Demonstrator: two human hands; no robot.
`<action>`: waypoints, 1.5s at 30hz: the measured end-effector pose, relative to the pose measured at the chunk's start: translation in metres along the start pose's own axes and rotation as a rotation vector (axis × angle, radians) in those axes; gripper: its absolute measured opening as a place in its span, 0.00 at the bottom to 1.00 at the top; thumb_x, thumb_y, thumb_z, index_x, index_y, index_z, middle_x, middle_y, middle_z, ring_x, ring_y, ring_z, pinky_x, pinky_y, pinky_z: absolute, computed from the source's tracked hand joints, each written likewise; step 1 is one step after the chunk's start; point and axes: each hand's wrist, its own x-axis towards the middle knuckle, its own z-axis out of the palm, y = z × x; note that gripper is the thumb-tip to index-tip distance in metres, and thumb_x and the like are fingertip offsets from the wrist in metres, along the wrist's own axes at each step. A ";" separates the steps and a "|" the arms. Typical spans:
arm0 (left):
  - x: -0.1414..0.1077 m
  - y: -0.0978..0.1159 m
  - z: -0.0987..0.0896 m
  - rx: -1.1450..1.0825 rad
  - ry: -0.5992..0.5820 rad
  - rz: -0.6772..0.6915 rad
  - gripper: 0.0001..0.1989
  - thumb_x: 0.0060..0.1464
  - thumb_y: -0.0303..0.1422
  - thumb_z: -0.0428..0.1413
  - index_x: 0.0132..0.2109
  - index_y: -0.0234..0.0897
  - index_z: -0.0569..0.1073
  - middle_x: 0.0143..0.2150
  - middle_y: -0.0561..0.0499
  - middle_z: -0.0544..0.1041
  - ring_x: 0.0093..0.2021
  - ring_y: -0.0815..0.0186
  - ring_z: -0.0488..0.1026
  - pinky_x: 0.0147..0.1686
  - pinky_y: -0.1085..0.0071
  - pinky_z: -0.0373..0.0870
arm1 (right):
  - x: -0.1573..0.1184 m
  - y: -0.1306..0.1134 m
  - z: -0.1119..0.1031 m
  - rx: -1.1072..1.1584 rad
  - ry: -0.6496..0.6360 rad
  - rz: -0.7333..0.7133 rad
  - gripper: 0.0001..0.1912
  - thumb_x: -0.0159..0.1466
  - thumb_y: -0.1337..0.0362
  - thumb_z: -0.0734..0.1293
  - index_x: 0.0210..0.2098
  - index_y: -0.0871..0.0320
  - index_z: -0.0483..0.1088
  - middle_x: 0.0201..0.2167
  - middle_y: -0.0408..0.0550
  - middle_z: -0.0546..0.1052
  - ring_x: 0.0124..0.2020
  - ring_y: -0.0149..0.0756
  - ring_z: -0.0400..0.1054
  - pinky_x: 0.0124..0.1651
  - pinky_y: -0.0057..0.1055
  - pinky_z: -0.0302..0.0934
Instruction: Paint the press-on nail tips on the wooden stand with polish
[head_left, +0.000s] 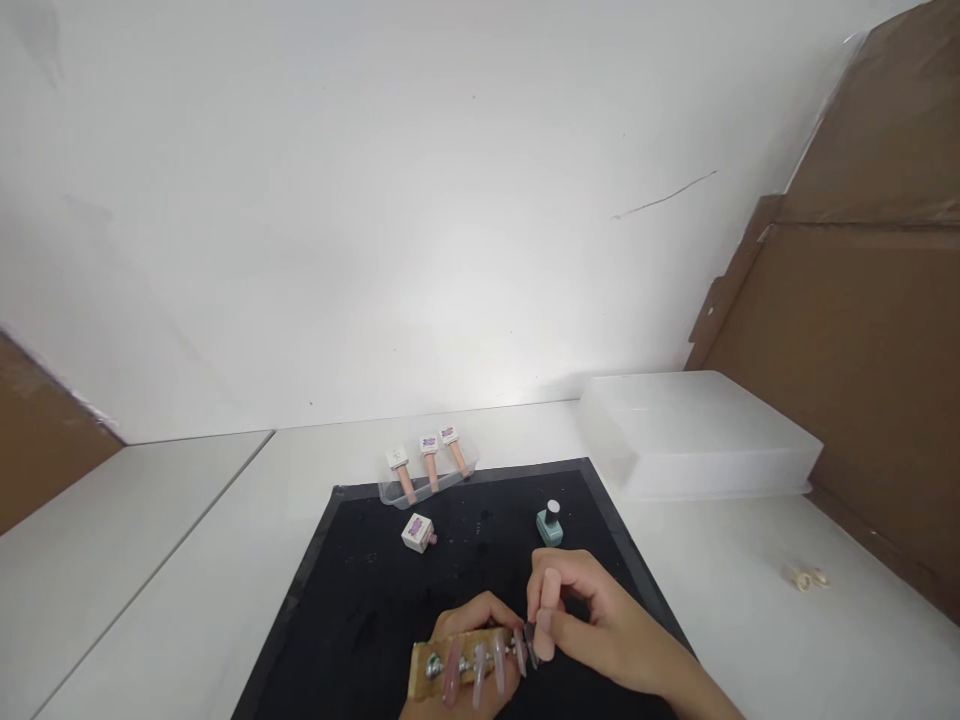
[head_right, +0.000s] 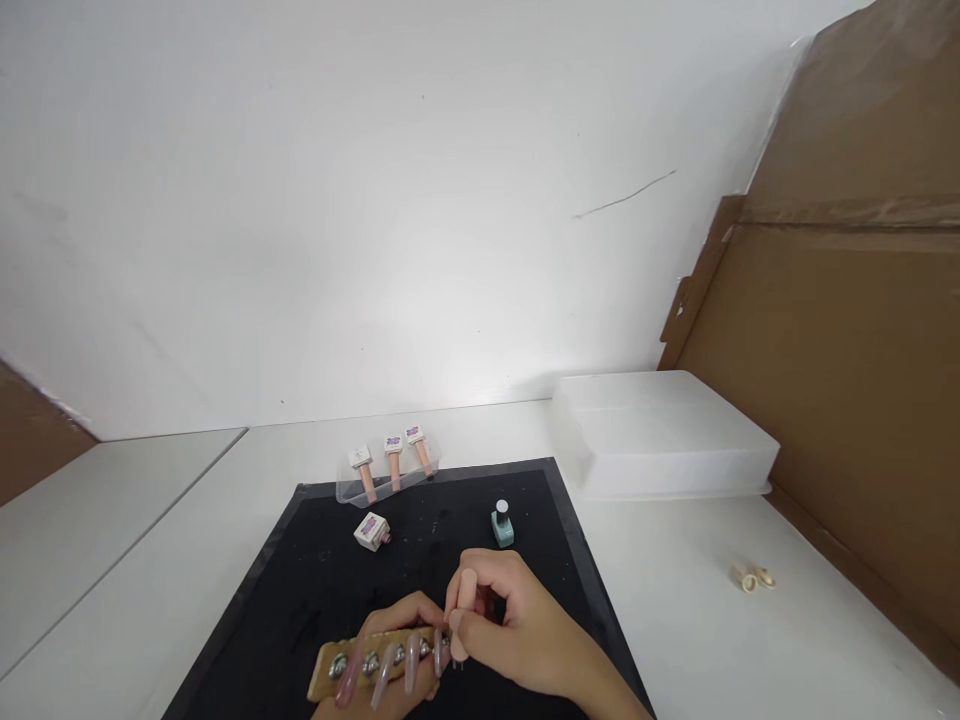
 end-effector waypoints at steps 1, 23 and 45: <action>0.000 -0.002 0.000 -0.012 0.000 0.000 0.05 0.43 0.33 0.62 0.28 0.36 0.75 0.23 0.52 0.76 0.21 0.68 0.69 0.23 0.74 0.64 | 0.000 0.000 0.000 0.000 -0.004 0.020 0.14 0.56 0.76 0.62 0.17 0.57 0.60 0.22 0.42 0.69 0.22 0.29 0.60 0.27 0.27 0.53; -0.004 0.026 -0.004 -0.117 -0.072 -0.248 0.07 0.44 0.34 0.59 0.29 0.36 0.71 0.17 0.58 0.70 0.18 0.69 0.69 0.22 0.74 0.64 | 0.002 0.008 -0.001 0.253 0.053 -0.003 0.16 0.62 0.59 0.67 0.20 0.59 0.66 0.22 0.41 0.67 0.23 0.30 0.59 0.26 0.28 0.49; -0.003 0.007 -0.008 -0.324 -0.145 -0.208 0.21 0.38 0.47 0.64 0.29 0.35 0.69 0.17 0.58 0.71 0.15 0.73 0.67 0.19 0.77 0.62 | 0.002 0.017 -0.001 0.439 0.079 0.038 0.15 0.61 0.56 0.68 0.25 0.61 0.71 0.23 0.40 0.65 0.17 0.24 0.55 0.21 0.26 0.49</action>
